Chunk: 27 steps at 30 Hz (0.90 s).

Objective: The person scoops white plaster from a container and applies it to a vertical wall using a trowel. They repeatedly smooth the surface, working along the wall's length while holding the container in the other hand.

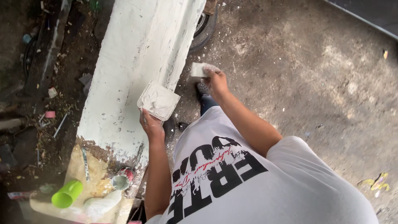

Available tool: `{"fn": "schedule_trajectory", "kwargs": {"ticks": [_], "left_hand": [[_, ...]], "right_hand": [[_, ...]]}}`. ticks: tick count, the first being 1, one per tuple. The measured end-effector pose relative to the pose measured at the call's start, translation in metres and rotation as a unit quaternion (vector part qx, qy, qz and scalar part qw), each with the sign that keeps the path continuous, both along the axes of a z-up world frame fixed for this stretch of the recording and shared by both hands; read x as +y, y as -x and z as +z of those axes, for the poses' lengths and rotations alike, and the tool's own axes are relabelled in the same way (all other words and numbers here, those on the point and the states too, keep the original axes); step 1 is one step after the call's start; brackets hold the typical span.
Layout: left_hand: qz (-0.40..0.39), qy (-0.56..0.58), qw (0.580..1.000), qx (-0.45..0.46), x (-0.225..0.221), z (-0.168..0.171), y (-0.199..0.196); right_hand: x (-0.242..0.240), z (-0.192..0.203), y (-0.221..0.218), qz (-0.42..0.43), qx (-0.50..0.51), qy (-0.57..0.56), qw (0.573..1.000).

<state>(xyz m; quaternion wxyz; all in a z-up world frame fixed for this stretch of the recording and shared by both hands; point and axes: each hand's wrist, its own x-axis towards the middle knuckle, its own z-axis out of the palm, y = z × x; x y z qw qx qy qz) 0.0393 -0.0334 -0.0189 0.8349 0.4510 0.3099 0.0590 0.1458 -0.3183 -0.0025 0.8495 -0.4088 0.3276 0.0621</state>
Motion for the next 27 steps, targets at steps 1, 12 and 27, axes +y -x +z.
{"fn": "schedule_trajectory", "kwargs": {"ticks": [1, 12, 27], "left_hand": [[0.005, -0.003, 1.000, -0.016, 0.001, 0.000, -0.007], [0.152, 0.017, 0.986, -0.061, -0.017, 0.029, -0.053], [0.102, 0.061, 0.992, -0.035, -0.082, 0.020, -0.090]], "right_hand": [[-0.007, -0.004, -0.012, 0.030, -0.008, 0.062, 0.998], [-0.052, -0.053, -0.116, 0.196, -0.334, 0.576, 0.720], [-0.084, -0.107, -0.158, 0.373, -0.430, 0.737, 0.363]]}}
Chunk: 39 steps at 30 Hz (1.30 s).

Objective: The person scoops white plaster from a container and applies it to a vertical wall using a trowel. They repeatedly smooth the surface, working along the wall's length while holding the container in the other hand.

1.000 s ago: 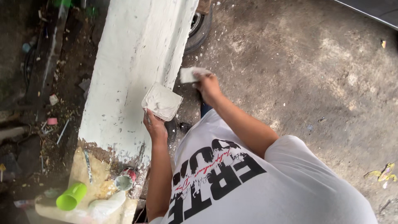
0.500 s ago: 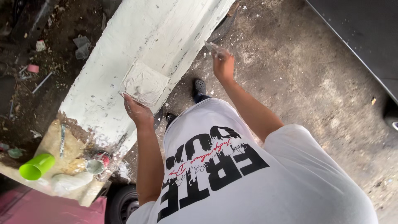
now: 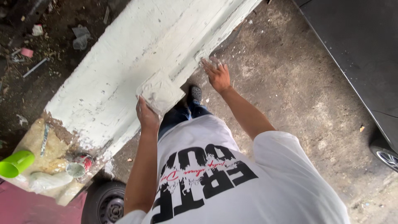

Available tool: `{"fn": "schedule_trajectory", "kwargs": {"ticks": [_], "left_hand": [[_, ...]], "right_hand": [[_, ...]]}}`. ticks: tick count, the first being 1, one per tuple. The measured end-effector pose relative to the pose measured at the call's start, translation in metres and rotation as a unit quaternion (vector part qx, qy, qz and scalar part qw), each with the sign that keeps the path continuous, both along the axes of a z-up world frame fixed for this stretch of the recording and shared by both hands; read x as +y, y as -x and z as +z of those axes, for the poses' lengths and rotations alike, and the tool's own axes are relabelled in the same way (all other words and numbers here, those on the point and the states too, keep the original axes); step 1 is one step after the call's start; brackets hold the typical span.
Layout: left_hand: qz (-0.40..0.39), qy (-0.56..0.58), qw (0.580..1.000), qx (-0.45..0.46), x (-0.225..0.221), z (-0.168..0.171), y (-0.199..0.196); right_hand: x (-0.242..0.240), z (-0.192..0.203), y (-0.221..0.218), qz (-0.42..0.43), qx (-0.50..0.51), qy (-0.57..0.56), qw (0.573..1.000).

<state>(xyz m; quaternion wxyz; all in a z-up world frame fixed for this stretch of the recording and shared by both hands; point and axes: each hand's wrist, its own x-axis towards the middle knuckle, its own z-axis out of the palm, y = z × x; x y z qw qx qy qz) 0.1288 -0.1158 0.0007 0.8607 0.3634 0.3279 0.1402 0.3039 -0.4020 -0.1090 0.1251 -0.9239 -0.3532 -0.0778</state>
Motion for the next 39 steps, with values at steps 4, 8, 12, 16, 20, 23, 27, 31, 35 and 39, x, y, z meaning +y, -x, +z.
{"fn": "schedule_trajectory", "kwargs": {"ticks": [4, 8, 12, 16, 20, 23, 27, 31, 35, 39], "left_hand": [[-0.003, 0.031, 0.999, -0.012, -0.003, -0.001, -0.016], [-0.003, -0.005, 1.000, -0.024, 0.002, 0.002, -0.026], [0.012, -0.010, 0.999, -0.046, 0.009, 0.000, -0.024], [0.031, 0.001, 0.998, -0.053, 0.015, 0.000, -0.024], [0.042, 0.000, 0.998, -0.046, 0.022, 0.001, -0.013], [0.061, 0.009, 0.998, -0.028, 0.031, -0.003, -0.003], [0.064, 0.009, 0.997, -0.028, 0.047, -0.009, 0.010], [0.055, 0.005, 0.998, -0.026, 0.063, -0.010, 0.020], [0.048, -0.005, 0.999, -0.024, 0.079, -0.002, 0.026], [0.042, 0.013, 0.999, -0.029, 0.090, 0.010, 0.036]], "right_hand": [[-0.024, -0.005, 0.014, -0.009, 0.016, -0.003, 1.000], [-0.033, -0.003, 0.012, -0.074, -0.007, -0.027, 0.997], [-0.022, 0.009, -0.012, -0.109, 0.005, -0.120, 0.987], [0.018, 0.018, -0.054, -0.133, 0.109, -0.042, 0.984], [0.052, 0.014, -0.057, -0.064, 0.065, -0.003, 0.996], [0.069, 0.013, -0.021, -0.015, 0.047, 0.040, 0.998], [0.102, 0.035, 0.055, -0.013, 0.163, -0.060, 0.985], [0.128, 0.066, 0.128, 0.003, 0.268, -0.194, 0.944], [0.112, 0.071, 0.106, -0.037, 0.157, -0.160, 0.974], [0.065, 0.049, -0.003, -0.233, 0.070, -0.238, 0.940]]}}
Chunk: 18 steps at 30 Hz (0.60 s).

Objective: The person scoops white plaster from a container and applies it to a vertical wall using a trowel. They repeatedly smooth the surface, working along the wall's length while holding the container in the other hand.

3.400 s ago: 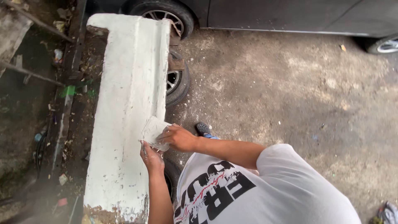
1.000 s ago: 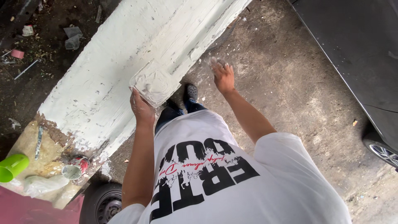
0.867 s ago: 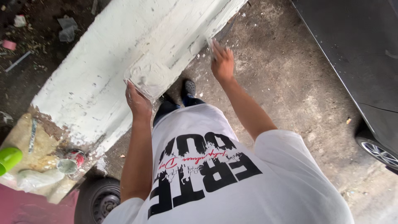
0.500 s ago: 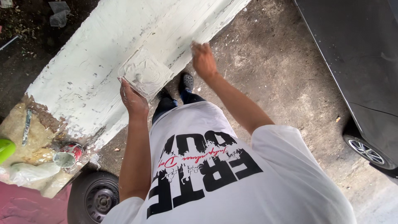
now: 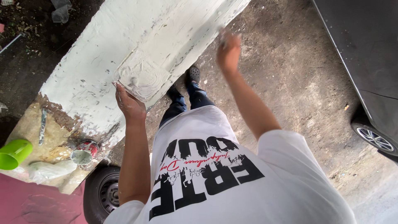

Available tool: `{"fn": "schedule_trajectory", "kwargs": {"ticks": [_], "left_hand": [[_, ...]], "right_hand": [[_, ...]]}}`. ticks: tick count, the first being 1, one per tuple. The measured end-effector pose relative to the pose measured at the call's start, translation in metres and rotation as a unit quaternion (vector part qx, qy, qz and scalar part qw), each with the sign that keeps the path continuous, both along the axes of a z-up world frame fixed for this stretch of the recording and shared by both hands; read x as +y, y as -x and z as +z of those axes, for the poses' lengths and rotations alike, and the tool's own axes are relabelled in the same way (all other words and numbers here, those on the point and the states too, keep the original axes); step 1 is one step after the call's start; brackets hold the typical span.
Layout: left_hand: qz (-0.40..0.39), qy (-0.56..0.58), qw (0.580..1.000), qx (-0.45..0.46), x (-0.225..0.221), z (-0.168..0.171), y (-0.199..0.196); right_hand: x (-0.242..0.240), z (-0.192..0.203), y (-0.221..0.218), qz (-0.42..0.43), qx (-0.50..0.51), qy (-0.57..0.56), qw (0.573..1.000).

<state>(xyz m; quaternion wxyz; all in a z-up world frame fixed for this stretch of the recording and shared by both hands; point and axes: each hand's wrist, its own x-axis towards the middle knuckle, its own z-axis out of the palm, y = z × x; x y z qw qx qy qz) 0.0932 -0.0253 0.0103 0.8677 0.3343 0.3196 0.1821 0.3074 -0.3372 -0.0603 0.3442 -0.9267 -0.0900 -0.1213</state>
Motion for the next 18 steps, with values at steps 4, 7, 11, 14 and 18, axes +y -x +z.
{"fn": "schedule_trajectory", "kwargs": {"ticks": [4, 7, 11, 14, 18], "left_hand": [[-0.017, -0.021, 1.000, -0.004, 0.008, 0.003, 0.014], [-0.002, -0.007, 1.000, 0.020, 0.017, 0.001, 0.020], [0.002, -0.020, 0.999, 0.033, 0.029, -0.008, 0.026], [-0.010, -0.025, 0.999, 0.022, 0.034, -0.010, 0.025], [-0.024, -0.030, 0.999, 0.005, 0.042, -0.008, 0.027]], "right_hand": [[-0.011, -0.024, 0.001, 0.042, -0.130, 0.089, 0.987], [0.025, -0.031, 0.070, 0.123, 0.040, -0.009, 0.992], [0.068, -0.019, 0.181, 0.278, 0.133, -0.028, 0.951], [0.079, 0.000, 0.204, 0.282, 0.102, -0.015, 0.954], [0.053, 0.003, 0.128, 0.059, 0.017, 0.000, 0.998]]}}
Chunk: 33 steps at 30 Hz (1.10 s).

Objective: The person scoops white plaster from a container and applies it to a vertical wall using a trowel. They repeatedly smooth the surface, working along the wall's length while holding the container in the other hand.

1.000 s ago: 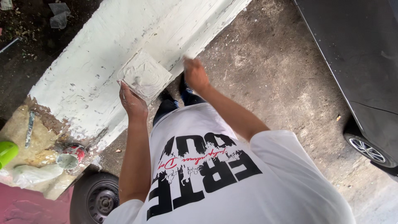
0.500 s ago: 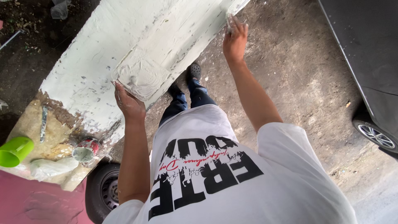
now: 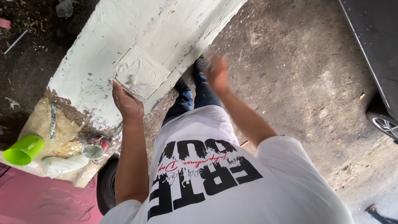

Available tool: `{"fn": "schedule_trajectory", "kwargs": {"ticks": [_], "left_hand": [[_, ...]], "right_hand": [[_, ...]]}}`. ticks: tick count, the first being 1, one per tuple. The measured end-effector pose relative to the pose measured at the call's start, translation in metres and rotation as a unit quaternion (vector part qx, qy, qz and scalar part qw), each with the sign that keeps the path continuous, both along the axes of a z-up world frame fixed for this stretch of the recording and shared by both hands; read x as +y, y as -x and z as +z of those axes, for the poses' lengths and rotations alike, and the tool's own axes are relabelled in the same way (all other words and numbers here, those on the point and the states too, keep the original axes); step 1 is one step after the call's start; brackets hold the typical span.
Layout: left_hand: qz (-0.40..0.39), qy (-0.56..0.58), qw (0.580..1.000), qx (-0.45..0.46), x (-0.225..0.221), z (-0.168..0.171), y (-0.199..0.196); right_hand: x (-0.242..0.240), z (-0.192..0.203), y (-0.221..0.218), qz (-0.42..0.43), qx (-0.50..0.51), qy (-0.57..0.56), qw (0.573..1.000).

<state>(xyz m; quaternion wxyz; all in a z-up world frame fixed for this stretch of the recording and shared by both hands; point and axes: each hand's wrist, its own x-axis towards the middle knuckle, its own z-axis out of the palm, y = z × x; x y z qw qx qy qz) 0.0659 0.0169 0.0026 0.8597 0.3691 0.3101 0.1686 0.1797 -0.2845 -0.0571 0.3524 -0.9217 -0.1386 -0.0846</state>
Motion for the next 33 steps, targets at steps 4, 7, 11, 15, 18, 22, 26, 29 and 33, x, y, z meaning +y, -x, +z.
{"fn": "schedule_trajectory", "kwargs": {"ticks": [4, 7, 11, 15, 18, 22, 26, 29, 33], "left_hand": [[-0.007, 0.004, 1.000, -0.002, -0.003, 0.005, 0.004], [-0.016, 0.007, 1.000, -0.008, -0.002, 0.007, 0.008], [-0.002, 0.015, 1.000, -0.008, 0.002, 0.006, 0.013], [0.018, 0.012, 1.000, 0.011, 0.012, 0.004, 0.018], [0.021, 0.011, 1.000, 0.003, 0.017, 0.003, 0.022], [0.021, -0.003, 1.000, -0.008, 0.016, 0.002, 0.027], [0.021, 0.015, 1.000, 0.005, 0.015, 0.004, 0.028], [0.015, 0.001, 1.000, -0.016, 0.012, 0.006, 0.028], [0.015, -0.010, 1.000, -0.016, 0.013, 0.011, 0.028]], "right_hand": [[-0.033, -0.022, -0.091, -0.037, -0.105, 0.045, 0.993], [-0.010, -0.039, -0.070, 0.068, -0.123, 0.092, 0.986], [0.042, -0.037, 0.043, 0.118, 0.321, -0.126, 0.931], [0.055, -0.019, 0.104, 0.272, 0.058, 0.039, 0.960], [0.025, -0.016, 0.049, 0.226, -0.017, 0.088, 0.970], [-0.021, -0.030, -0.063, -0.014, -0.173, 0.030, 0.984], [-0.020, -0.041, -0.057, -0.035, 0.012, 0.075, 0.996], [0.015, -0.038, 0.032, 0.087, -0.023, 0.010, 0.996], [0.053, -0.025, 0.120, 0.176, 0.091, -0.087, 0.976]]}}
